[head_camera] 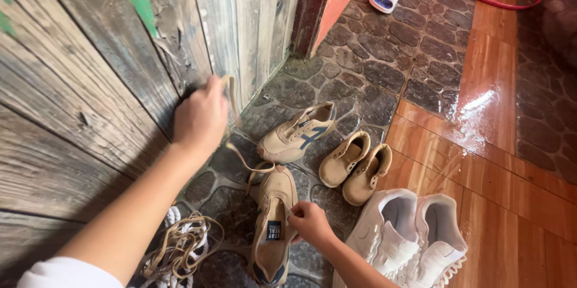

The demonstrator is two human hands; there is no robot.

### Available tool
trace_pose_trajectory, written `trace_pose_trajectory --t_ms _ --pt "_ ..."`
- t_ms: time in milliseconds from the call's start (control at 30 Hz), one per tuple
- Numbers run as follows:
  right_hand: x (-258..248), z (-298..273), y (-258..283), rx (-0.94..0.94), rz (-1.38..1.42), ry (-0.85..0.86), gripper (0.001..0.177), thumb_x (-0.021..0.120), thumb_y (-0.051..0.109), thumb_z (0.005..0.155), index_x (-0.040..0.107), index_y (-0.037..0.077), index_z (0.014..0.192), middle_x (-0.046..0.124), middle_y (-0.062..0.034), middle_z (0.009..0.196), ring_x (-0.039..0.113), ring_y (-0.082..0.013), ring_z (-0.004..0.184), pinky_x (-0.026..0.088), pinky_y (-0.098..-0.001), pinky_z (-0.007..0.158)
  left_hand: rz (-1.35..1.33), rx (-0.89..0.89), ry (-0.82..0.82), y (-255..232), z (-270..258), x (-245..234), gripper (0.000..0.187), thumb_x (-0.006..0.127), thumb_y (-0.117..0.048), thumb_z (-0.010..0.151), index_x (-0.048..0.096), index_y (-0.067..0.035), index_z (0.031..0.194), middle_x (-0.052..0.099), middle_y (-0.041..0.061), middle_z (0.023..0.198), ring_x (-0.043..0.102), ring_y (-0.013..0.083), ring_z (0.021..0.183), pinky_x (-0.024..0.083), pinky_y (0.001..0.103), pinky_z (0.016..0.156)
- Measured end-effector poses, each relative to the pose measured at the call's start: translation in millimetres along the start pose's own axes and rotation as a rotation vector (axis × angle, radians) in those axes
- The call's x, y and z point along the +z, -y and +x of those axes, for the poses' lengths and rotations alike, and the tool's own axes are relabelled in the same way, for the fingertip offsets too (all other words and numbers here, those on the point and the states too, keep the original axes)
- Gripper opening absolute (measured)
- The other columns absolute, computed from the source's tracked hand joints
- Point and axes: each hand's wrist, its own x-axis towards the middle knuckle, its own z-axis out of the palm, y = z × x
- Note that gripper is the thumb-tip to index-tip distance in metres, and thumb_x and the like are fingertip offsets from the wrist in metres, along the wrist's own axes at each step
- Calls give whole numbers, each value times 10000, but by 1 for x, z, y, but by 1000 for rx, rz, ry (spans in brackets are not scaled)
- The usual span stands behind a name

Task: The person unlaces a beige sneaker, removes the laces, and then re-laces the same shoe by threading the laces through the eyelets and tying them. The person repeats the process on a second beige sneaker. Other shoes remain on the floor nearby.

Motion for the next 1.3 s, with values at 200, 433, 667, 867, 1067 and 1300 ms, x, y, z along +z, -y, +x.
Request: trace_pose_trajectory --t_ms 200,433,667,867,1067,1300 --pt "7 -9 14 -6 -416 -59 408 699 256 855 604 8 1164 763 -205 924 749 -311 763 602 -419 641 -11 -1 244 5 -29 25 167 560 -162 1015 602 -15 945 645 131 734 663 276 575 523 392 473" --pt "22 -26 30 -80 -855 -102 659 701 369 851 428 13 1334 701 -268 1017 684 -436 984 556 -519 861 125 116 533 51 -111 55 411 775 -196 777 632 -117 1154 602 150 1157 614 363 1136 479 549 954" --pt "25 -17 19 -48 -664 11 322 470 72 857 589 -34 1137 737 -222 743 775 -339 621 640 -443 591 304 -80 1050 72 -141 64 616 809 -279 842 527 -144 1373 540 141 1367 574 341 1280 479 508 1047" --pt "-30 -13 73 -34 -623 179 244 458 34 888 678 -36 967 734 -204 664 748 -258 519 606 -376 497 236 -17 855 79 -143 82 629 775 -234 856 514 -113 1415 582 176 1327 655 352 1178 558 468 943" --pt "-49 14 137 -50 -234 88 254 496 43 916 735 15 998 718 -134 632 619 -191 439 490 -336 409 227 3 690 71 -146 109 811 820 -292 816 373 -206 1487 441 213 1416 616 373 1156 571 468 810" --pt "-38 132 169 -165 94 -95 165 510 26 940 648 -65 930 694 -162 708 646 -215 493 576 -373 449 91 68 531 75 -142 132 484 800 -250 809 566 -203 1231 522 204 1336 677 347 985 566 452 744"
